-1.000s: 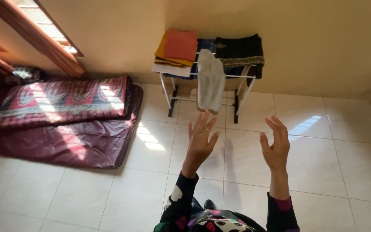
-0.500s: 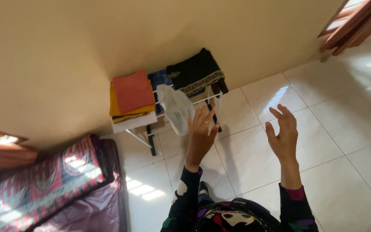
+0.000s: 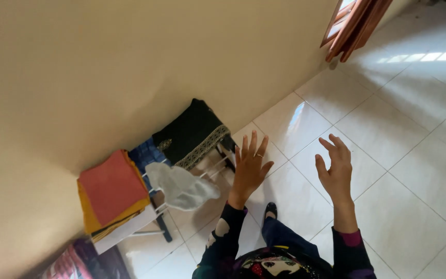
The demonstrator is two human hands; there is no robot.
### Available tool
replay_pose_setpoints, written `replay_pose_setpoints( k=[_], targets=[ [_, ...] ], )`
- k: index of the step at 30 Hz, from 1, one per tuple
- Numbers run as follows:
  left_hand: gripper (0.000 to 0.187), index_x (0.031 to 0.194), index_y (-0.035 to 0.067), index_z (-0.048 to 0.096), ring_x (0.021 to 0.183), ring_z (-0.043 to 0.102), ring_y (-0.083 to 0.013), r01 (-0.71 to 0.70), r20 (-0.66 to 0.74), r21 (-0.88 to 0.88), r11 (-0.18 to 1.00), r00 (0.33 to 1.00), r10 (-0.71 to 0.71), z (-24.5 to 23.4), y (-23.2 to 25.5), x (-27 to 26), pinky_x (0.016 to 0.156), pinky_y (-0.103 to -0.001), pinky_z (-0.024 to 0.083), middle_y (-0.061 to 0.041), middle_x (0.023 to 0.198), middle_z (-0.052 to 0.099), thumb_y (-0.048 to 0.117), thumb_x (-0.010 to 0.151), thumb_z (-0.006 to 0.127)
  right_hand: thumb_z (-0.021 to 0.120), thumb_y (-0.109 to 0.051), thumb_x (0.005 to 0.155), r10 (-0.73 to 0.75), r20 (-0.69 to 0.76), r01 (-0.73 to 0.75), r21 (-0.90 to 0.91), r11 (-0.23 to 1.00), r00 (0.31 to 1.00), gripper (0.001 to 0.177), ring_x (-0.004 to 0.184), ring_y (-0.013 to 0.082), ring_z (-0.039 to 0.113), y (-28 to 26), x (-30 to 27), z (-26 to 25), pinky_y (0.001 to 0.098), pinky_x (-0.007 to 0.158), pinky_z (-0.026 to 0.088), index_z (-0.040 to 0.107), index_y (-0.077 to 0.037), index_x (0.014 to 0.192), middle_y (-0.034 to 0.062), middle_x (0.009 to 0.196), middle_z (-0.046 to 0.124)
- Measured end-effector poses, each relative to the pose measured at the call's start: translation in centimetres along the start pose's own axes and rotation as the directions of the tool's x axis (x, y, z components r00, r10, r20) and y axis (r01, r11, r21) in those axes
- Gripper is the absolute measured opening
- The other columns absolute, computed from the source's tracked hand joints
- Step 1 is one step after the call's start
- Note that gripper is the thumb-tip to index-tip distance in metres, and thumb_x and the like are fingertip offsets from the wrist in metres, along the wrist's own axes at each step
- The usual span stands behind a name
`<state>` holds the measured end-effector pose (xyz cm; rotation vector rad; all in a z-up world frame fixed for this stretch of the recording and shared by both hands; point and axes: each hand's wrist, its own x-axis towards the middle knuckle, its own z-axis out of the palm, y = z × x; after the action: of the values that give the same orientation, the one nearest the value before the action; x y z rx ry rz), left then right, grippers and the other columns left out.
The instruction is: The person sets a dining table by placing a yellow placemat, a white plate, and a spoon on a low table. They walk between the kitchen and the dining area to retrieve each item and place it on the table.
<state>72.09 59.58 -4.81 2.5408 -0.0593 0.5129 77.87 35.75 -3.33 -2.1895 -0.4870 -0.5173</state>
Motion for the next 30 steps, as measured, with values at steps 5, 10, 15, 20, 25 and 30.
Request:
replay_pose_setpoints(
  k=[5, 10, 15, 20, 25, 30],
  targets=[
    [0.077, 0.16, 0.015, 0.033, 0.155, 0.014, -0.0456, -0.002, 0.121, -0.029, 1.0, 0.993, 0.006, 3.0, 0.4, 8.6, 0.119, -0.068, 0.016, -0.016, 0.171, 0.015, 0.035, 0.095, 0.068, 0.07, -0.011, 0.094, -0.047, -0.048, 0.043, -0.08, 0.996, 0.998, 0.041, 0.14, 0.0368, 0.05, 4.5, 7.2, 0.9, 0.0475, 0.11, 0.046, 0.065, -0.01, 0.135, 0.0152, 0.15, 0.055],
    [0.071, 0.162, 0.017, 0.032, 0.159, 0.013, -0.0419, -0.061, 0.074, -0.124, 0.99, 0.995, 0.071, 6.6, 0.9, 16.5, 0.123, -0.066, 0.014, -0.013, 0.173, 0.014, 0.035, 0.101, 0.063, 0.068, -0.012, 0.098, -0.04, -0.117, 0.028, -0.099, 0.995, 0.992, 0.038, 0.138, 0.0361, 0.052, 8.5, 13.4, -0.3, 0.0462, 0.111, 0.047, 0.064, -0.01, 0.136, 0.0152, 0.151, 0.055],
    [0.072, 0.162, 0.017, 0.03, 0.158, 0.013, -0.0379, -0.077, 0.166, -0.178, 0.981, 0.98, 0.107, 10.8, 0.2, 22.1, 0.122, -0.066, 0.011, -0.012, 0.173, 0.011, 0.036, 0.1, 0.061, 0.068, -0.012, 0.097, 0.02, -0.153, -0.041, -0.14, 0.989, 0.988, 0.038, 0.138, 0.0358, 0.053, 11.9, 16.7, 0.5, 0.0462, 0.111, 0.048, 0.064, -0.01, 0.136, 0.0153, 0.15, 0.055],
    [0.071, 0.161, 0.015, 0.032, 0.159, 0.014, -0.0372, -0.137, 0.195, -0.258, 0.956, 0.962, 0.19, 15.0, -1.2, 29.4, 0.123, -0.065, 0.011, -0.014, 0.173, 0.014, 0.035, 0.1, 0.063, 0.07, -0.012, 0.096, 0.089, -0.203, -0.134, -0.218, 0.967, 0.975, 0.038, 0.136, 0.0354, 0.053, 16.0, 20.0, 2.1, 0.0466, 0.108, 0.048, 0.066, -0.01, 0.134, 0.0151, 0.148, 0.056],
    [0.069, 0.159, 0.013, 0.038, 0.157, 0.015, -0.0381, -0.197, 0.23, -0.287, 0.938, 0.936, 0.267, 18.0, -2.7, 36.9, 0.121, -0.068, 0.008, -0.015, 0.171, 0.017, 0.034, 0.099, 0.065, 0.069, -0.012, 0.096, 0.115, -0.27, -0.198, -0.303, 0.932, 0.956, 0.039, 0.138, 0.0345, 0.054, 19.3, 24.9, 2.9, 0.0459, 0.11, 0.049, 0.066, -0.01, 0.134, 0.013, 0.148, 0.056],
    [0.067, 0.157, 0.011, 0.041, 0.157, 0.017, -0.0406, -0.223, 0.251, -0.331, 0.917, 0.916, 0.313, 20.5, -4.6, 44.7, 0.12, -0.067, 0.01, -0.015, 0.171, 0.02, 0.034, 0.098, 0.065, 0.068, -0.011, 0.096, 0.157, -0.342, -0.27, -0.314, 0.91, 0.926, 0.038, 0.139, 0.0355, 0.051, 21.4, 31.0, 4.4, 0.0451, 0.108, 0.049, 0.066, -0.011, 0.133, 0.0126, 0.149, 0.055]
  ],
)
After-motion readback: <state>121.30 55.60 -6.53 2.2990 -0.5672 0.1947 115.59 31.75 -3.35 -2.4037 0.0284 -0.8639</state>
